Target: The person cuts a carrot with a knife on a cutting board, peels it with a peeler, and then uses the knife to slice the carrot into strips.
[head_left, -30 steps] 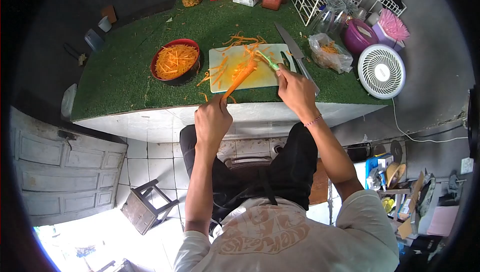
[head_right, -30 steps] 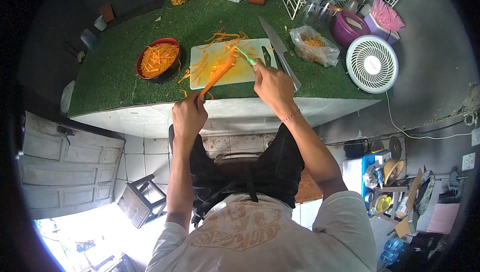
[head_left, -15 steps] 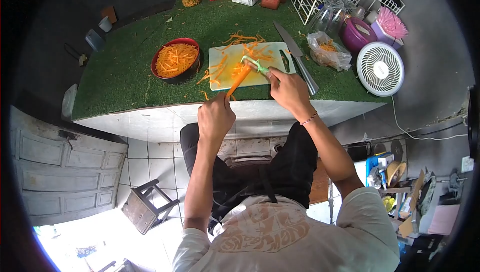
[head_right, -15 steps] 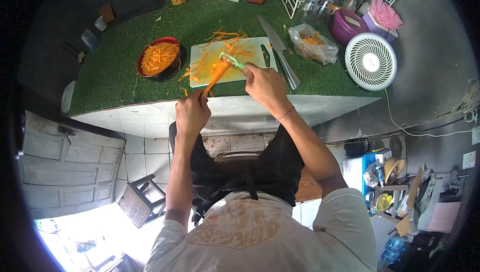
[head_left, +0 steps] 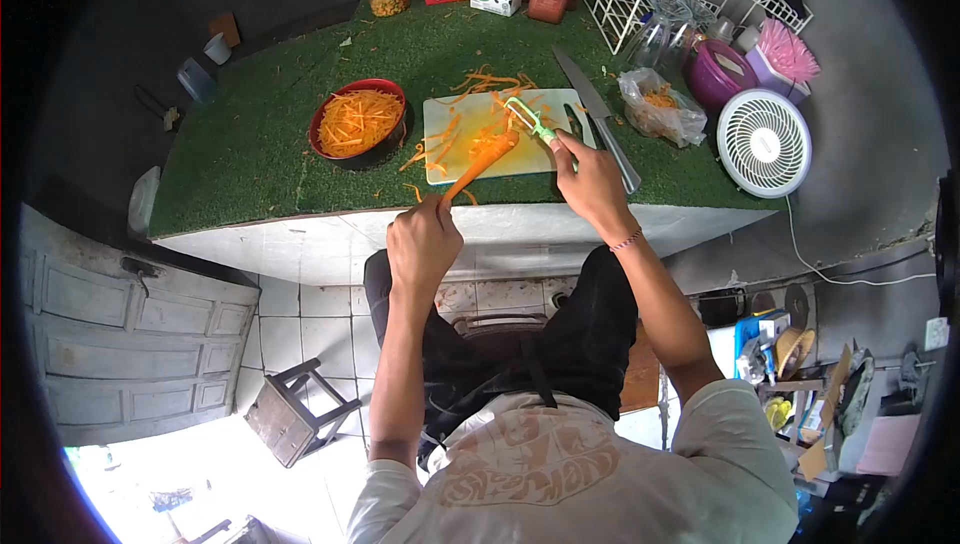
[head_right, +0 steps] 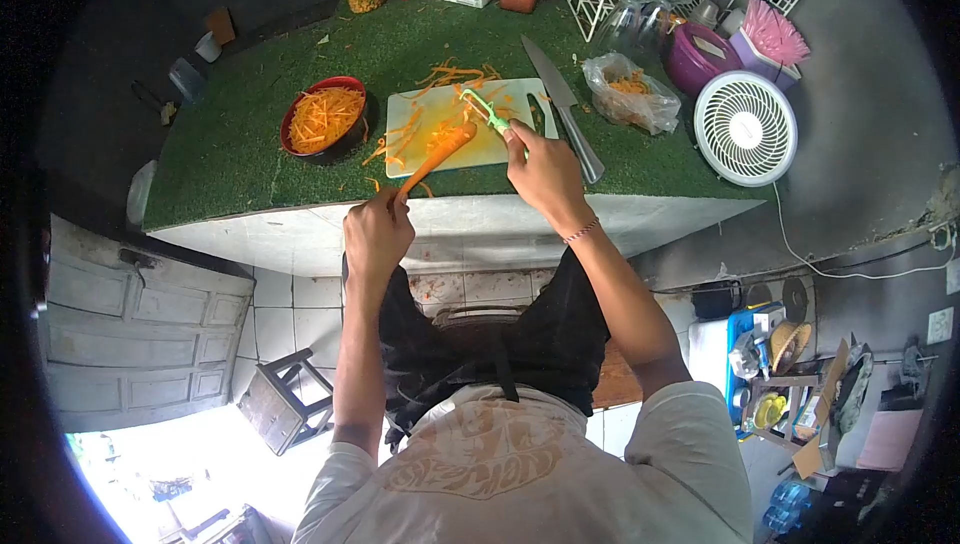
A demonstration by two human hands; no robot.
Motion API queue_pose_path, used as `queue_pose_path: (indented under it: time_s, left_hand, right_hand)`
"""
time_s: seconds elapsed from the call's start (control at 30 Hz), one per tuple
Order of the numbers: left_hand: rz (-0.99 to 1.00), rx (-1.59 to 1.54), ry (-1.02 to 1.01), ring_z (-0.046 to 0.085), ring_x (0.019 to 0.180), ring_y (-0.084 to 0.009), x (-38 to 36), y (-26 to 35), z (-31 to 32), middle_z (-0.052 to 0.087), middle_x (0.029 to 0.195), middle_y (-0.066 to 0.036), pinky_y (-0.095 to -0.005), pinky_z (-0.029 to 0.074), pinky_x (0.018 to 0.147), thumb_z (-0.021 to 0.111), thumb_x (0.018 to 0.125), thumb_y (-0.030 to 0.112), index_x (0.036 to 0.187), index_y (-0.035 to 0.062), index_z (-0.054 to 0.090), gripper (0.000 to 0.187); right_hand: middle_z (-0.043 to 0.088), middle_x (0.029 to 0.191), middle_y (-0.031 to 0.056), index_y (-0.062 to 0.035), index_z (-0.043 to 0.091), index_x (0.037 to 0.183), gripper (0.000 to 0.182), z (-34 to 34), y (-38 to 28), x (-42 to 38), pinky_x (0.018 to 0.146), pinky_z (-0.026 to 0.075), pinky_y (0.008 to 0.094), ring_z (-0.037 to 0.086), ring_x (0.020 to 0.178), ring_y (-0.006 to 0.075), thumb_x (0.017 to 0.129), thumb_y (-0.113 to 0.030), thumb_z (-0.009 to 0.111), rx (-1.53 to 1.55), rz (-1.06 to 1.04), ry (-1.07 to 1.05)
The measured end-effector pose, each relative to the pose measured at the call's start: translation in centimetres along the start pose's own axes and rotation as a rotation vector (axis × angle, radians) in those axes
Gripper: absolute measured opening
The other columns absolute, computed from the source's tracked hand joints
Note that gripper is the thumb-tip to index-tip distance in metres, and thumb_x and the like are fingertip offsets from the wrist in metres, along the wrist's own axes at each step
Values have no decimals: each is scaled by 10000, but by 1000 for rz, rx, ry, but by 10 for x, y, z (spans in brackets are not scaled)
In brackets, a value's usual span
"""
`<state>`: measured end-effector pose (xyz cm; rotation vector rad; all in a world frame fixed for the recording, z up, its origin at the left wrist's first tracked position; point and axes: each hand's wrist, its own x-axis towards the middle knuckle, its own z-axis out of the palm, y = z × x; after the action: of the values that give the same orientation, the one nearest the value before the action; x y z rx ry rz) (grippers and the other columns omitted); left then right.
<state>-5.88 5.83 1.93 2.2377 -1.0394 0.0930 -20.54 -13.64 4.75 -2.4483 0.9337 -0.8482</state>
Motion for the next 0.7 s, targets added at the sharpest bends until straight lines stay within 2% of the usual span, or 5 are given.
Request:
queue_pose_path:
  time_s: [0.13, 0.23, 0.37, 0.47, 0.7]
  left_hand:
    - [34, -29, 32, 658, 591, -384, 0, 1, 1, 654, 656, -191, -454, 532, 562, 622, 906, 138, 842, 19, 677, 146]
    - [56, -49, 51, 650, 583, -407, 0, 1, 0, 639, 638, -211, -471, 533, 556, 624, 901, 143, 817, 15, 670, 160]
    - [47, -62, 68, 652, 589, -408, 0, 0, 0, 640, 640, -206, -473, 535, 561, 628, 893, 142, 814, 17, 677, 155]
    - [-7, 18, 12, 684, 643, -358, 0, 2, -3, 690, 712, -161, -432, 539, 600, 630, 894, 152, 873, 36, 704, 139]
    - [-9, 48, 53, 688, 669, -358, 6, 11, -17, 687, 729, -151, -442, 542, 601, 633, 889, 178, 883, 53, 692, 139]
  right_hand:
    - [650, 621, 139, -119, 703, 1032, 187, -7, -9, -12, 492, 497, 437, 653, 537, 328, 962, -251, 591, -76, -190, -20]
    - [654, 616, 132, -124, 696, 999, 161, -5, 5, -7, 489, 502, 442, 657, 535, 321, 957, -237, 590, -308, -153, -47]
    - [651, 619, 142, -109, 680, 982, 165, -6, 5, -5, 496, 503, 466, 653, 541, 340, 968, -228, 567, -205, -108, 27]
    - [637, 615, 162, -87, 672, 1001, 193, 1, 11, -6, 501, 483, 467, 638, 548, 376, 979, -240, 557, -66, -73, -36]
    - [661, 696, 212, -26, 660, 1056, 276, -9, 11, -2, 606, 482, 482, 649, 649, 416, 988, -271, 553, 60, 46, -116]
